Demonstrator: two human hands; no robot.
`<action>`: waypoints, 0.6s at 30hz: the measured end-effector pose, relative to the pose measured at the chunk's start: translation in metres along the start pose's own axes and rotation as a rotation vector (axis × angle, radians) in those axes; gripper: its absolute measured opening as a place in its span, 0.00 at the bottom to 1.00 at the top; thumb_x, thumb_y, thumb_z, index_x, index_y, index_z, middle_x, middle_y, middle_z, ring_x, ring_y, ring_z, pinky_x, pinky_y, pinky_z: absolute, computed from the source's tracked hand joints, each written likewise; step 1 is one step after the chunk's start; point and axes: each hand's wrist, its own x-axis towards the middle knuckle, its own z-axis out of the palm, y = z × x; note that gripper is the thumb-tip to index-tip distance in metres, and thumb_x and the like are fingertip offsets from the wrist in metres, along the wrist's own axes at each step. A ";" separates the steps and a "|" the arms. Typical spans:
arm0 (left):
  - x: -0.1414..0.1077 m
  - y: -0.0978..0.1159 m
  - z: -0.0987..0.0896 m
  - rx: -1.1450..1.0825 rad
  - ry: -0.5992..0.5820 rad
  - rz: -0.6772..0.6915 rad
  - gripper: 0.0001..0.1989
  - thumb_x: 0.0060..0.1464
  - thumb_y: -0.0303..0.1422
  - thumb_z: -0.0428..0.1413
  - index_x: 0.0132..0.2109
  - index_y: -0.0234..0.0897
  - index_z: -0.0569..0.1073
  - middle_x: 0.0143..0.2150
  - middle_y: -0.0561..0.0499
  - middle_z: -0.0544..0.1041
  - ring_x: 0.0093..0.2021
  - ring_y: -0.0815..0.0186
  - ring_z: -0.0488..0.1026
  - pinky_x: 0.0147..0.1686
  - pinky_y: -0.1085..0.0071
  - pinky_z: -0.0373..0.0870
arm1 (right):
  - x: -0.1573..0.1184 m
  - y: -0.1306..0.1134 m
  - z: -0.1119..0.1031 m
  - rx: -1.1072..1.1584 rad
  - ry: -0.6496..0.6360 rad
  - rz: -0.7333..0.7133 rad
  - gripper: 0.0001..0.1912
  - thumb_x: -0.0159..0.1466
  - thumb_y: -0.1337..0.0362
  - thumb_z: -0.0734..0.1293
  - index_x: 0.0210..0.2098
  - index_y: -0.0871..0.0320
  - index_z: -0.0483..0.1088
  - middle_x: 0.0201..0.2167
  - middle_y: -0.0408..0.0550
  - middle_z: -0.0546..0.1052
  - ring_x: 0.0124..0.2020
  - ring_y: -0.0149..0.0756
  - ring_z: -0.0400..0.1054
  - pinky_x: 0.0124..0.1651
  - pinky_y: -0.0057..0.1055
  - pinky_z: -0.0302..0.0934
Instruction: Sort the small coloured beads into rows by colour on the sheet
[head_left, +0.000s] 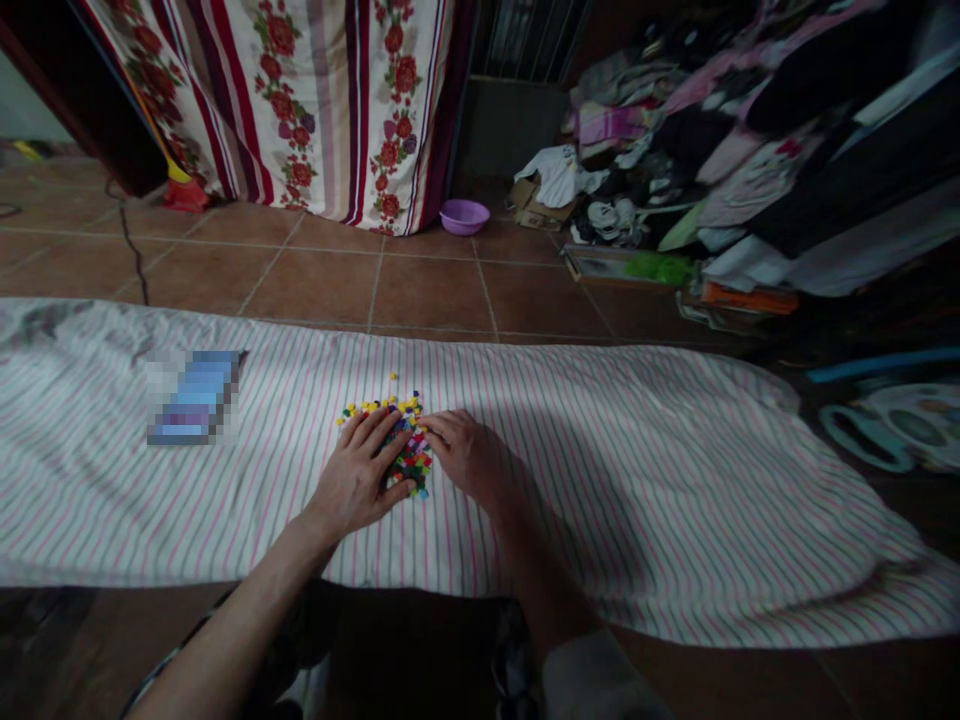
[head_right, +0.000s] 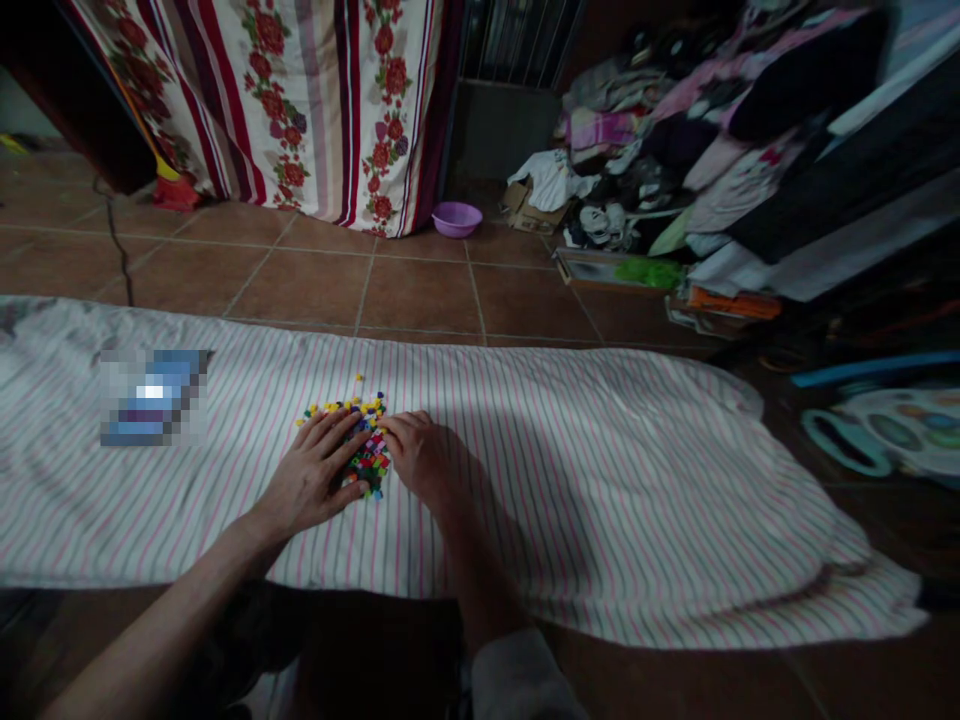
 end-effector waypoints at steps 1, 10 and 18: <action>-0.001 0.000 0.002 0.017 0.005 -0.010 0.30 0.58 0.49 0.51 0.63 0.39 0.66 0.66 0.41 0.63 0.68 0.48 0.54 0.65 0.44 0.52 | -0.002 -0.001 0.000 -0.001 0.000 -0.008 0.16 0.66 0.70 0.61 0.51 0.53 0.72 0.48 0.49 0.77 0.51 0.38 0.68 0.55 0.38 0.62; 0.009 -0.004 0.010 0.110 0.055 -0.123 0.23 0.63 0.40 0.47 0.63 0.42 0.66 0.67 0.43 0.62 0.69 0.50 0.53 0.65 0.48 0.53 | -0.012 0.003 -0.003 0.065 0.027 0.107 0.08 0.65 0.70 0.63 0.41 0.55 0.72 0.40 0.46 0.76 0.40 0.33 0.71 0.43 0.29 0.65; 0.015 -0.002 0.011 0.076 0.112 -0.154 0.23 0.62 0.42 0.49 0.61 0.39 0.68 0.64 0.41 0.66 0.67 0.50 0.58 0.64 0.48 0.57 | -0.010 0.005 -0.009 0.157 -0.070 0.001 0.05 0.64 0.73 0.64 0.37 0.58 0.71 0.37 0.47 0.76 0.40 0.32 0.70 0.46 0.29 0.63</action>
